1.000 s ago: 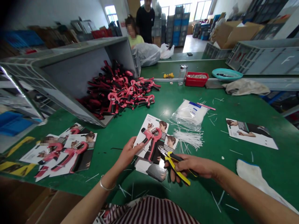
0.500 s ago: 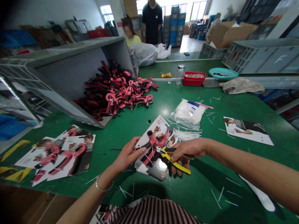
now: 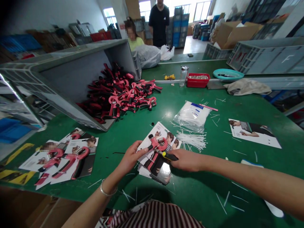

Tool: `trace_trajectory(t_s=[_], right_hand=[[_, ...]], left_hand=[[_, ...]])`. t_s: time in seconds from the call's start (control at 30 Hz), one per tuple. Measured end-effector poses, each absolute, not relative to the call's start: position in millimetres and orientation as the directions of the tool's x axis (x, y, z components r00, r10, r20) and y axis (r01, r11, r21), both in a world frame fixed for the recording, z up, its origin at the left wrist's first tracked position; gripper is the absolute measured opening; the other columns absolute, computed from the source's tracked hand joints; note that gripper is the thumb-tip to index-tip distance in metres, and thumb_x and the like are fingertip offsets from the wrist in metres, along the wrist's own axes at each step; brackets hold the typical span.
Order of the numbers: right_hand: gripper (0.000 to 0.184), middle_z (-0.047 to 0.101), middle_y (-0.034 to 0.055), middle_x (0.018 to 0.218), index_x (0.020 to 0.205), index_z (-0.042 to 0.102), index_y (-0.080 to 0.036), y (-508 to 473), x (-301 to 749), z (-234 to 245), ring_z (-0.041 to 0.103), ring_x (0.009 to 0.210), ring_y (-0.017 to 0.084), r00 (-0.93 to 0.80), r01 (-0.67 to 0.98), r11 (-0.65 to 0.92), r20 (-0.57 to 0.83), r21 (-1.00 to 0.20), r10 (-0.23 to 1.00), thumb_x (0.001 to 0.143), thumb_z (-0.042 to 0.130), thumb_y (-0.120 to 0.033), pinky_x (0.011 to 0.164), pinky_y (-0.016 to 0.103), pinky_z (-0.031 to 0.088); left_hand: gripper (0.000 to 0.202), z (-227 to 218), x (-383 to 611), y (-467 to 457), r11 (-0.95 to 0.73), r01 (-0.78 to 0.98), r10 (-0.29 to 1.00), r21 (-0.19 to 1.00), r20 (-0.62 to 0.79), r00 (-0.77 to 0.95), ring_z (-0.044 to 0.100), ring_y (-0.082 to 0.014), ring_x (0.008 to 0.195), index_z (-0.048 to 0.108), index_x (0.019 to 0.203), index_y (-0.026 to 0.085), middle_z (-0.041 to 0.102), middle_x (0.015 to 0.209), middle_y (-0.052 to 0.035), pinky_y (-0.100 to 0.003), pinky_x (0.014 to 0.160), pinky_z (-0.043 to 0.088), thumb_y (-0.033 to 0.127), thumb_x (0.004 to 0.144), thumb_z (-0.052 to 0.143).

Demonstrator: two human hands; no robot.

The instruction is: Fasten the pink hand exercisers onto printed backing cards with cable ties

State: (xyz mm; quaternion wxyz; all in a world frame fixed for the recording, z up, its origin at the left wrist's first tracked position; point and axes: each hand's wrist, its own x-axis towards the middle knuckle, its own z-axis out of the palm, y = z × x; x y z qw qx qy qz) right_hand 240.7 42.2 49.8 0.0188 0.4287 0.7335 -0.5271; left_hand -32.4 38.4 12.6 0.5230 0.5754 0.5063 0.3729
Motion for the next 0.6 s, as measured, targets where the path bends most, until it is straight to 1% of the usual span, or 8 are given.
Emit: trace_trajectory(t_s=[0.07, 0.1, 0.13, 0.2, 0.27, 0.4, 0.5, 0.6], right_hand=[[0.023, 0.068, 0.0097, 0.091, 0.105, 0.058, -0.018, 36, 240, 52, 0.065, 0.077, 0.023, -0.628, 0.723, 0.383, -0.317, -0.575, 0.711, 0.084, 0.051, -0.023, 0.066, 0.031, 0.048], [0.023, 0.069, 0.011, 0.094, 0.105, 0.058, -0.019, 33, 239, 54, 0.066, 0.082, 0.025, -0.648, 0.729, 0.487, -0.255, -0.481, 0.718, 0.083, 0.052, -0.021, 0.07, 0.033, 0.048], [0.025, 0.069, 0.0117, 0.096, 0.106, 0.058, -0.019, 30, 239, 56, 0.066, 0.084, 0.026, -0.677, 0.716, 0.559, -0.223, -0.417, 0.701, 0.082, 0.052, -0.02, 0.073, 0.034, 0.048], [0.031, 0.069, 0.0119, 0.101, 0.113, 0.058, -0.02, 24, 237, 57, 0.066, 0.088, 0.026, -0.73, 0.672, 0.633, -0.201, -0.384, 0.653, 0.082, 0.053, -0.019, 0.077, 0.036, 0.049], [0.04, 0.067, 0.0134, 0.113, 0.123, 0.055, -0.02, 19, 234, 54, 0.065, 0.097, 0.028, -0.727, 0.665, 0.631, -0.155, -0.4, 0.669, 0.084, 0.053, -0.02, 0.084, 0.039, 0.05], [0.053, 0.055, 0.0186, 0.136, 0.139, 0.044, -0.016, 17, 225, 39, 0.055, 0.121, 0.031, -0.557, 0.77, 0.498, -0.041, -0.399, 0.829, 0.087, 0.05, -0.021, 0.1, 0.048, 0.044], [0.059, 0.053, 0.0196, 0.138, 0.144, 0.039, -0.014, 17, 217, 30, 0.052, 0.126, 0.033, -0.495, 0.799, 0.459, 0.008, -0.389, 0.869, 0.086, 0.049, -0.019, 0.104, 0.052, 0.041], [0.062, 0.055, 0.0207, 0.134, 0.146, 0.036, -0.013, 15, 209, 25, 0.053, 0.124, 0.035, -0.479, 0.81, 0.456, 0.033, -0.37, 0.877, 0.085, 0.048, -0.016, 0.101, 0.055, 0.043]], left_hand=[[0.037, 7, -31, 38, 0.178, 0.072, 0.968, 0.981, -0.188, 0.169, 0.063, -0.0193, 0.08, 0.064, 0.103, 0.018, 0.069, 0.094, -0.0035, -0.026, 0.07, 0.045, 0.044, 0.077, 0.071], [0.039, 5, -30, 38, 0.24, 0.011, 0.96, 0.971, -0.239, 0.15, 0.062, -0.0177, 0.074, 0.064, 0.102, 0.017, 0.069, 0.09, -0.003, -0.025, 0.065, 0.045, 0.044, 0.076, 0.073], [0.04, 5, -29, 39, 0.294, -0.048, 0.949, 0.954, -0.286, 0.13, 0.061, -0.016, 0.067, 0.064, 0.099, 0.016, 0.069, 0.084, -0.0024, -0.024, 0.061, 0.044, 0.045, 0.074, 0.074], [0.04, 6, -26, 39, 0.36, -0.172, 0.933, 0.917, -0.351, 0.081, 0.059, -0.0132, 0.06, 0.063, 0.093, 0.014, 0.066, 0.076, -0.0011, -0.022, 0.055, 0.042, 0.046, 0.072, 0.076], [0.039, 8, -21, 38, 0.352, -0.309, 0.933, 0.883, -0.358, 0.04, 0.059, -0.0123, 0.062, 0.06, 0.092, 0.014, 0.065, 0.077, -0.0005, -0.022, 0.057, 0.045, 0.045, 0.073, 0.076], [0.034, 7, -5, 33, 0.24, -0.476, 0.955, 0.846, -0.293, -0.038, 0.061, -0.0114, 0.072, 0.054, 0.097, 0.018, 0.064, 0.085, 0.0009, -0.025, 0.068, 0.051, 0.039, 0.078, 0.074], [0.033, 3, 6, 29, 0.156, -0.482, 0.957, 0.862, -0.252, -0.143, 0.06, -0.0103, 0.074, 0.054, 0.099, 0.019, 0.063, 0.086, 0.0018, -0.025, 0.073, 0.051, 0.038, 0.08, 0.072], [0.033, 0, 12, 26, 0.104, -0.471, 0.959, 0.876, -0.214, -0.187, 0.062, -0.0116, 0.083, 0.053, 0.103, 0.02, 0.065, 0.098, -0.0006, -0.029, 0.081, 0.051, 0.037, 0.081, 0.071]])
